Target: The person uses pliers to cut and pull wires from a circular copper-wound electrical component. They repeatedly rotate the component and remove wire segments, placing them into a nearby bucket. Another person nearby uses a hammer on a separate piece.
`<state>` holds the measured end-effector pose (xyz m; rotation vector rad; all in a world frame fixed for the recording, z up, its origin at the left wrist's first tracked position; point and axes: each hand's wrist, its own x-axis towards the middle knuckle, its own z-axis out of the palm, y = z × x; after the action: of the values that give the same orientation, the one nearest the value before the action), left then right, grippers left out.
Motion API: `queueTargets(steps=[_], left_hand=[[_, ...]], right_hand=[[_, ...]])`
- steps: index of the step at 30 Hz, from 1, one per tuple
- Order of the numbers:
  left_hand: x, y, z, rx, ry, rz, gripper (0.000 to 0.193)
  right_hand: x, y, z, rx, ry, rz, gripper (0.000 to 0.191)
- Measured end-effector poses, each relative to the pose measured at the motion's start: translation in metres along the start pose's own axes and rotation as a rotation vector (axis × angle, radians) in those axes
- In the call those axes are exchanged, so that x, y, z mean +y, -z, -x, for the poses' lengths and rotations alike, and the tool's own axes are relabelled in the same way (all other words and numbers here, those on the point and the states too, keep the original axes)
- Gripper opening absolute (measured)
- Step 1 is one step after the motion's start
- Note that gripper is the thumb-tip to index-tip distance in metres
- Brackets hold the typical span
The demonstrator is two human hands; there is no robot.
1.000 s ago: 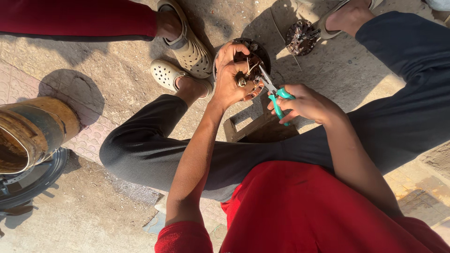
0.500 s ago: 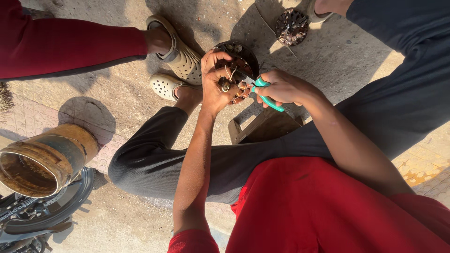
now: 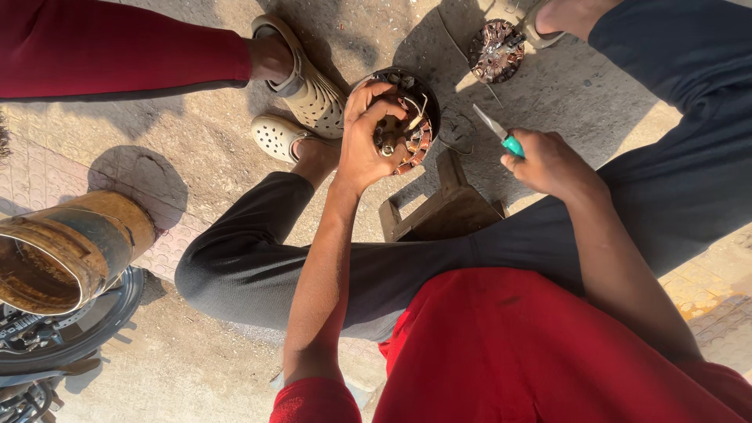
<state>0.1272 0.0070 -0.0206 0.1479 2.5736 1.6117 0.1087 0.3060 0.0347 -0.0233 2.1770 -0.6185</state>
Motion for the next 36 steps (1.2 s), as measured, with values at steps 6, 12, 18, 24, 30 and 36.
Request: queueTargets(steps=[6, 12, 18, 24, 30, 36], left_hand=[[0.029, 0.029, 0.004, -0.083, -0.047, -0.241, 0.064], [0.028, 0.05, 0.003, 0.073, 0.123, -0.218, 0.05], [0.009, 0.034, -0.005, 0.242, 0.224, -0.16, 0.033], [-0.013, 0.002, -0.009, 0.32, 0.356, -0.175, 0.048], [-0.014, -0.008, -0.011, 0.258, 0.519, -0.204, 0.078], [-0.007, 0.002, -0.016, 0.141, 0.601, -0.251, 0.109]], right_hand=[[-0.016, -0.055, 0.019, 0.039, 0.135, -0.119, 0.024], [-0.033, -0.072, 0.011, 0.099, 0.342, -0.048, 0.042], [-0.05, -0.074, 0.001, 0.072, 0.2, 0.072, 0.042], [-0.057, -0.053, -0.005, -0.164, 0.157, -0.09, 0.065], [-0.059, -0.049, 0.006, -0.273, 0.035, -0.525, 0.09], [-0.072, -0.062, 0.019, -0.066, 0.331, -0.381, 0.093]])
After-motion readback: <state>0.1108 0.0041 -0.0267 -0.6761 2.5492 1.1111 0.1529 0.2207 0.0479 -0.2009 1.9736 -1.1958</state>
